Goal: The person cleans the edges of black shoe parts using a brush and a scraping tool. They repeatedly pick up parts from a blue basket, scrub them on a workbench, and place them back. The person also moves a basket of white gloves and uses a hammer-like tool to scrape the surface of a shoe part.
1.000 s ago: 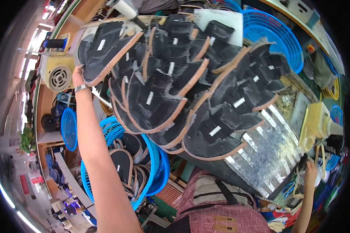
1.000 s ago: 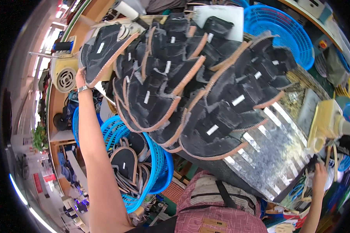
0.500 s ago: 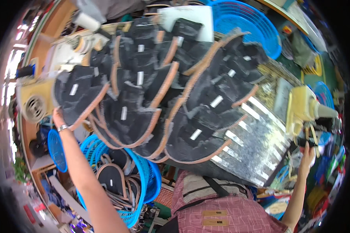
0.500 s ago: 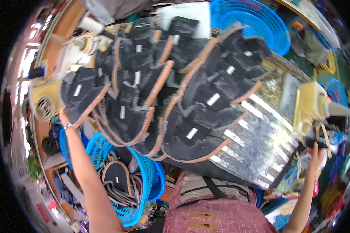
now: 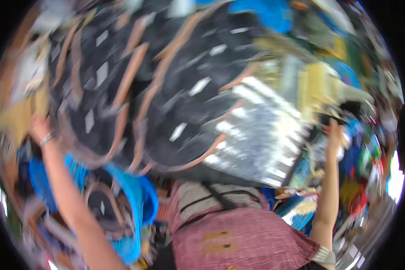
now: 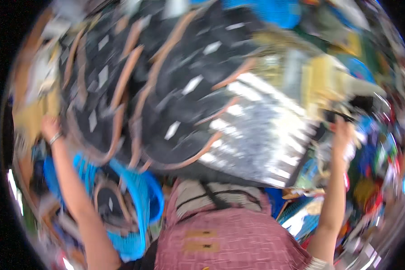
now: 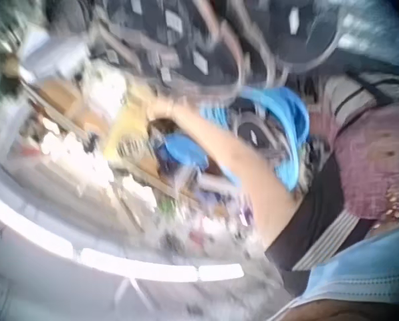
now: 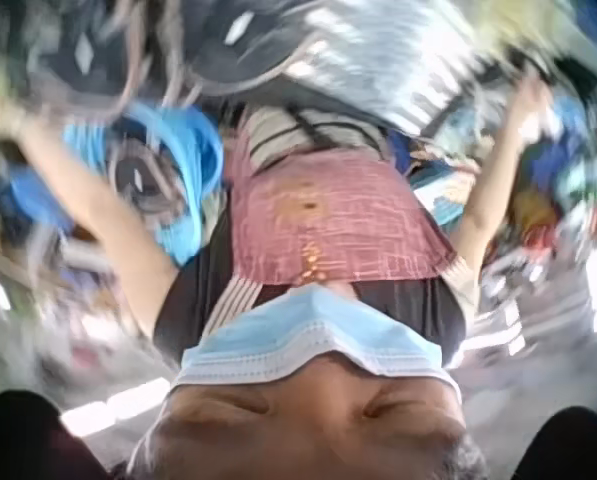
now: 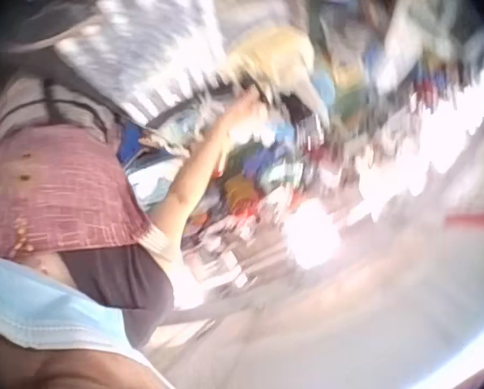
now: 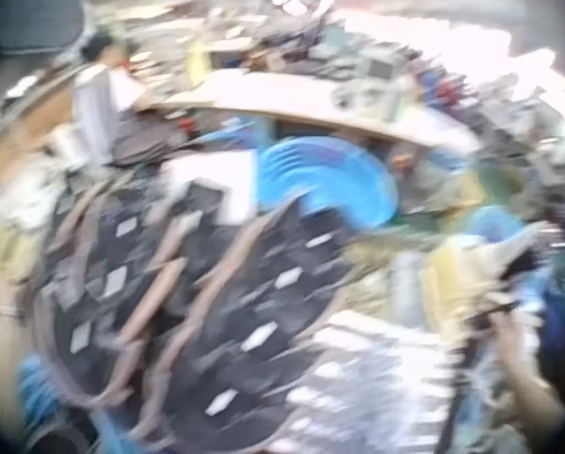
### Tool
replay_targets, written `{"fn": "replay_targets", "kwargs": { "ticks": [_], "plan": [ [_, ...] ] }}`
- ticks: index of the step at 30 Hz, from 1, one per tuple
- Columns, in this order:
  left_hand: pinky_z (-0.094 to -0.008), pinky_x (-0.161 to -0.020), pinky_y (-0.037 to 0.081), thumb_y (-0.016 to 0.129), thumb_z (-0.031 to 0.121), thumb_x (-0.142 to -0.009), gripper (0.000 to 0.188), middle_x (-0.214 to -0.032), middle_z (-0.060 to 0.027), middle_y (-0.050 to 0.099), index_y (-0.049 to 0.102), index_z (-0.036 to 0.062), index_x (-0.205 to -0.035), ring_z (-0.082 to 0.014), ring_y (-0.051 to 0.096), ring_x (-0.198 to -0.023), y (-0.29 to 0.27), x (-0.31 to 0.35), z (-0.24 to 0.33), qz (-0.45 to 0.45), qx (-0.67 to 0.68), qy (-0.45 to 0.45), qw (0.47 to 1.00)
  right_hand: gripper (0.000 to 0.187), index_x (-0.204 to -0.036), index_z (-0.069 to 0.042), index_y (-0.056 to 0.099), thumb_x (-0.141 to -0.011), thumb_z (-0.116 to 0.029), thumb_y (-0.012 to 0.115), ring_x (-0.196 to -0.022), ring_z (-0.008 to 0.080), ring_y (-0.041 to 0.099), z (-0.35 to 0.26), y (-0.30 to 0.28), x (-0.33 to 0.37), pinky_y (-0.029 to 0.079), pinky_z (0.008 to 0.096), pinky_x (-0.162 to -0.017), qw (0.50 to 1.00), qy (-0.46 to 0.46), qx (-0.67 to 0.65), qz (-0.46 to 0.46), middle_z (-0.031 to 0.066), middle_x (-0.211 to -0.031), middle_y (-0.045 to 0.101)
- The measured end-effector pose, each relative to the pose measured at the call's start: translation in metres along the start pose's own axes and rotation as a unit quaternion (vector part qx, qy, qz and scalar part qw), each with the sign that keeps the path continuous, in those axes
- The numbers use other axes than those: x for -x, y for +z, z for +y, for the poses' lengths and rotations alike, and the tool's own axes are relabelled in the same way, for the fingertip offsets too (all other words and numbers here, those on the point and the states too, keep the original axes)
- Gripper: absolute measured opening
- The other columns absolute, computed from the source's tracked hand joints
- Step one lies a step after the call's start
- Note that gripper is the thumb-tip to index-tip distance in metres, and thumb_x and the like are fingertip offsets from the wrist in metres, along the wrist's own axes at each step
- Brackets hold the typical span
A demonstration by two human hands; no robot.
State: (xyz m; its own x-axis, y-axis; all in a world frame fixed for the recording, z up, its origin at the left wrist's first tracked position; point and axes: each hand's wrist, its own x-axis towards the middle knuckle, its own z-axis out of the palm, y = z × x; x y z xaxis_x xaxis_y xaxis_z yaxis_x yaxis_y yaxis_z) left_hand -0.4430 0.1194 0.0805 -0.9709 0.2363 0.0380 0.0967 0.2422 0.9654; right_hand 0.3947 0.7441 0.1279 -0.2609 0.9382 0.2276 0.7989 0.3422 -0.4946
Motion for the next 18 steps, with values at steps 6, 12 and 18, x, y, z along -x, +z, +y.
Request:
{"fn": "replay_targets", "kwargs": {
  "ticks": [6,12,18],
  "plan": [
    [-0.0332,-0.065,0.048,0.054,0.029,-0.086,0.025,-0.087,-0.0091,0.061,0.056,0.0050,-0.092,-0.0186,0.058,-0.074,-0.093,0.330,0.030,0.316,-0.178,-0.177,0.915,0.030,-0.117,0.001,0.053,-0.090,-0.012,0.050,-0.078,0.0195,0.061,0.025,0.018,-0.026,0.050,0.0280,-0.072,0.982,0.128,-0.136,-0.040,0.0140,-0.090,0.061],
    [-0.0440,-0.089,0.042,0.068,0.049,-0.067,0.069,-0.118,-0.0172,0.049,0.049,0.0013,-0.113,-0.0341,0.047,-0.110,-0.105,0.508,-0.063,0.393,-0.567,-0.477,0.544,0.039,-0.121,0.002,0.049,-0.092,-0.024,0.050,-0.079,0.0160,0.059,0.047,0.001,-0.042,0.047,0.0247,-0.070,0.973,0.111,-0.182,-0.086,0.0121,-0.091,0.060],
    [-0.0418,-0.095,0.039,0.070,0.053,-0.063,0.086,-0.117,-0.0251,0.051,0.041,-0.0035,-0.122,-0.0388,0.050,-0.109,-0.153,0.550,-0.119,0.341,-0.501,-0.463,0.647,0.039,-0.133,-0.003,0.037,-0.095,-0.010,0.035,-0.087,0.0159,0.057,0.047,-0.012,-0.064,0.048,0.0261,-0.079,0.983,0.009,-0.057,-0.177,0.0122,-0.101,0.056]
  ]
}}
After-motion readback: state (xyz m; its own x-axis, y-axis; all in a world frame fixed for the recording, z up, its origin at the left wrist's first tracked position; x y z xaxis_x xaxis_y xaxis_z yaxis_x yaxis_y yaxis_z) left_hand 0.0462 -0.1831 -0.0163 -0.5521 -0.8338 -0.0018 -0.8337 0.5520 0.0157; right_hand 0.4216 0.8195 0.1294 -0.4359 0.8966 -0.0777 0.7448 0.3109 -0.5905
